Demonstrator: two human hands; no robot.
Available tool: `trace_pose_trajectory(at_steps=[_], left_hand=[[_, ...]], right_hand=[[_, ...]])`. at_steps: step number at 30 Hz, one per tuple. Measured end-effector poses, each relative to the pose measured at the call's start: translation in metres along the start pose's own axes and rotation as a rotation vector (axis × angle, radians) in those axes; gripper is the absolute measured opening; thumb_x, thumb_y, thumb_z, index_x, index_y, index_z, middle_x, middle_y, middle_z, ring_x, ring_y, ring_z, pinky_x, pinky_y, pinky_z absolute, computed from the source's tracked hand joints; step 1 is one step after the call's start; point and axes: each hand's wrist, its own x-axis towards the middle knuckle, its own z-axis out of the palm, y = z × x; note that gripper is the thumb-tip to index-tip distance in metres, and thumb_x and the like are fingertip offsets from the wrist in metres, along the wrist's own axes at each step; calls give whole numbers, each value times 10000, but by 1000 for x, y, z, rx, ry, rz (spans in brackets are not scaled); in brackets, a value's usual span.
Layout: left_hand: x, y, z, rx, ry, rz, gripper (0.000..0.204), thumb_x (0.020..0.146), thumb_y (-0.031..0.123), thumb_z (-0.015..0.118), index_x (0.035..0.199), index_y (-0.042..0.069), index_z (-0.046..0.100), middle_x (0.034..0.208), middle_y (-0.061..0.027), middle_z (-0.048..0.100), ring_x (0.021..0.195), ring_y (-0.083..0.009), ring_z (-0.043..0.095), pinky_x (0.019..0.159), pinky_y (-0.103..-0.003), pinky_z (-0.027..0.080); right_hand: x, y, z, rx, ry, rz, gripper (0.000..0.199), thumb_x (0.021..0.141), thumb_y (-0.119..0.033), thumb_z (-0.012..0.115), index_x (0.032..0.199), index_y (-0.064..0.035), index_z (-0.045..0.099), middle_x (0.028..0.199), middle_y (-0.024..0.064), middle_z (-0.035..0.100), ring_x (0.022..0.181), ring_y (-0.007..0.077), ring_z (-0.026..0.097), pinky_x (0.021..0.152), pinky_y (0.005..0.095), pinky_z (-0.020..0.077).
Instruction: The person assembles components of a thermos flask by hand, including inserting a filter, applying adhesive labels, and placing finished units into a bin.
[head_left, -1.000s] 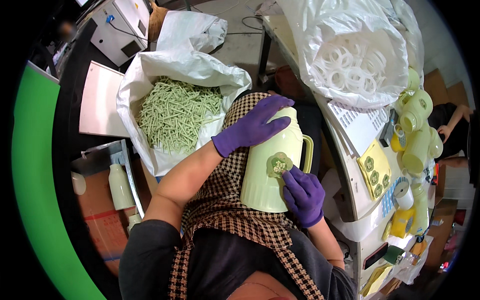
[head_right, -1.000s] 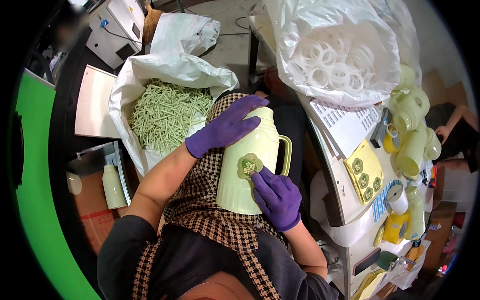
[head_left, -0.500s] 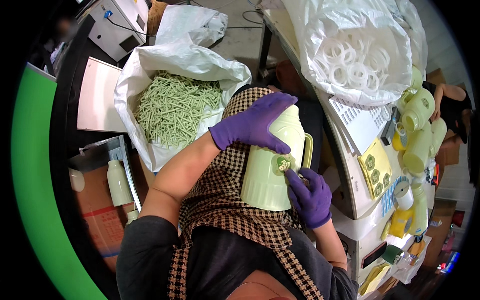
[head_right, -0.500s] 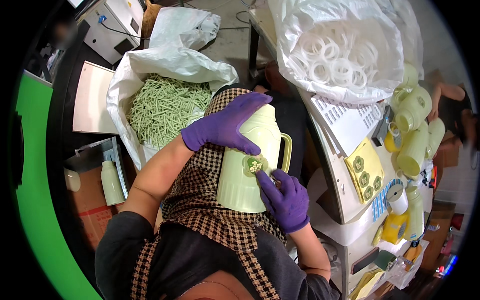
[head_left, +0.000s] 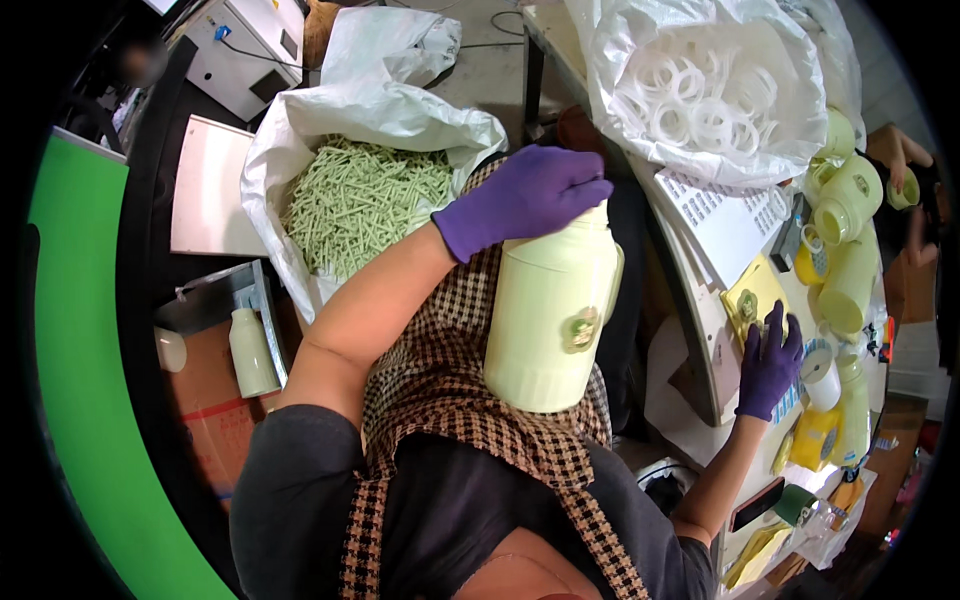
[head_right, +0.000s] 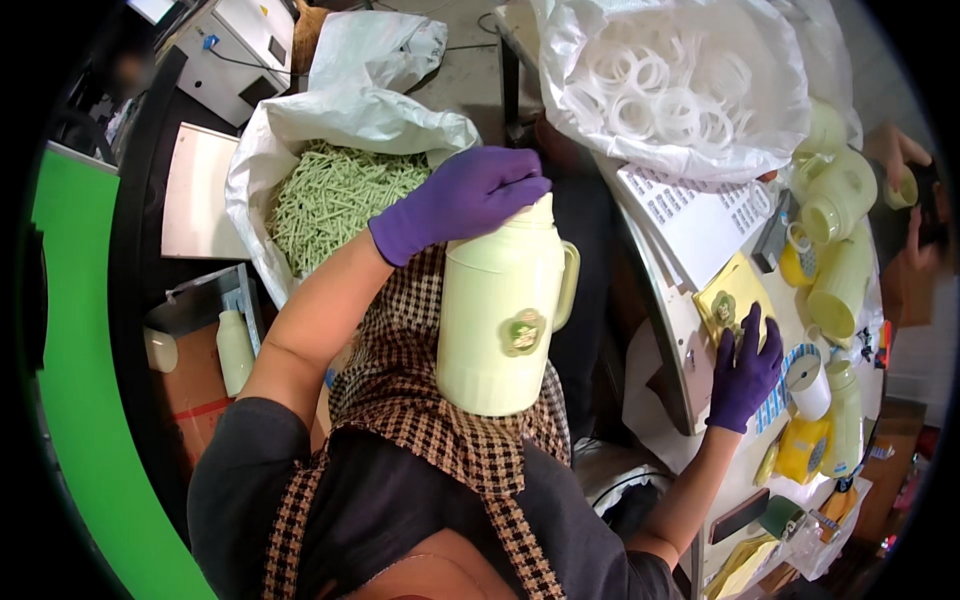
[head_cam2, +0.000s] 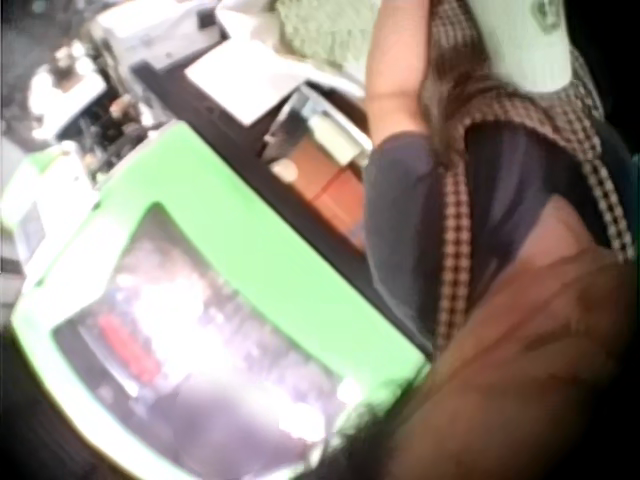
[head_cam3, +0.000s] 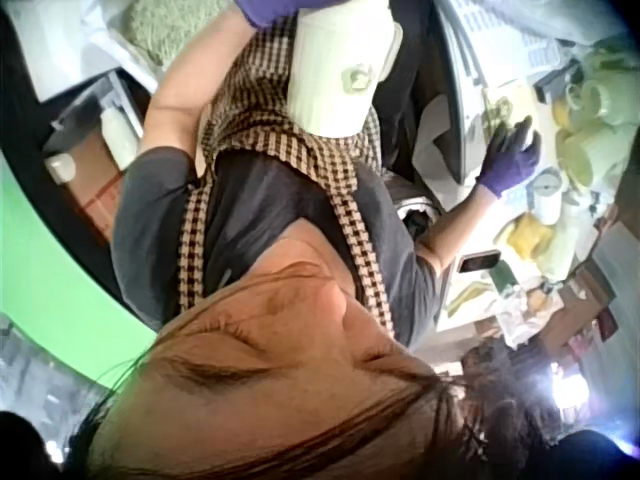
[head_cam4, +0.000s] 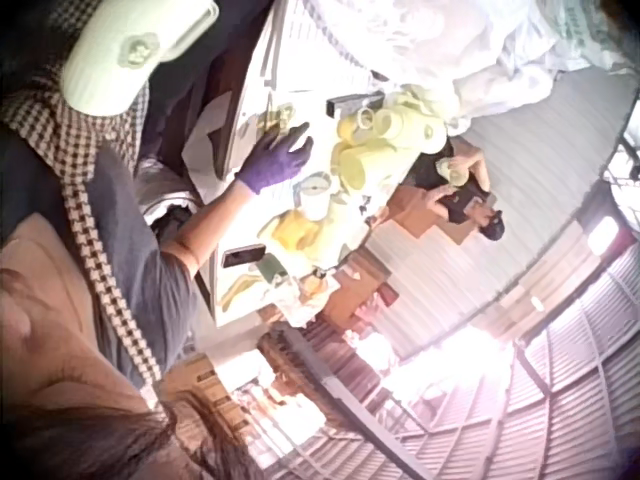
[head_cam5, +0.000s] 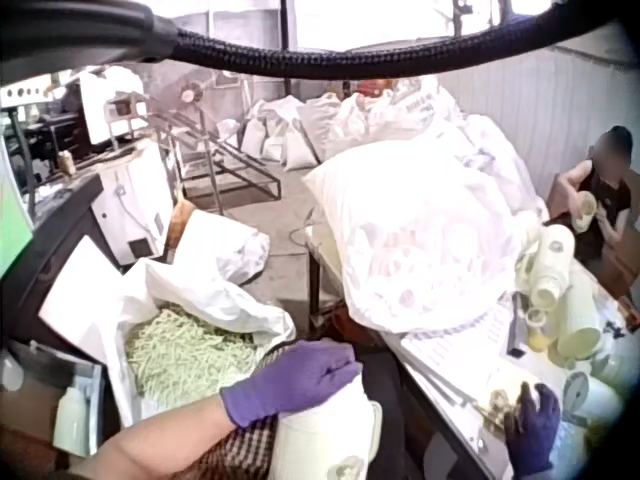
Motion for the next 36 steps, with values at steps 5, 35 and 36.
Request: trace_pose_trajectory(at_steps=[5,35,36], left_hand=[[13,30,-4,439,7,-95,284,966,364,597,886,96,640,821,-119,692,842,-351,685,739,-482,534],[-158,41,62,664,-62,832,86,905,341,645,825,321,619,1249,104,686,1319,-116,548,1262,-479,218],[-160,40,62,664,-62,828,77,891,351,659,827,326,625,1264,104,683,1322,-116,546,1262,-480,210]], right_hand=[[-28,-109,-47,925,-202,-257,967,796,-425,852,1570,-70,392,1537,263,446,1446,462,391,1175,535,343],[-61,-228,-13,931,-135,-193,754,855,-100,715,1553,-111,431,1526,318,433,1160,443,660,831,411,601],[-63,-225,-12,923,-132,-206,767,849,-104,723,1557,-118,429,1529,319,429,1154,442,665,826,411,601]])
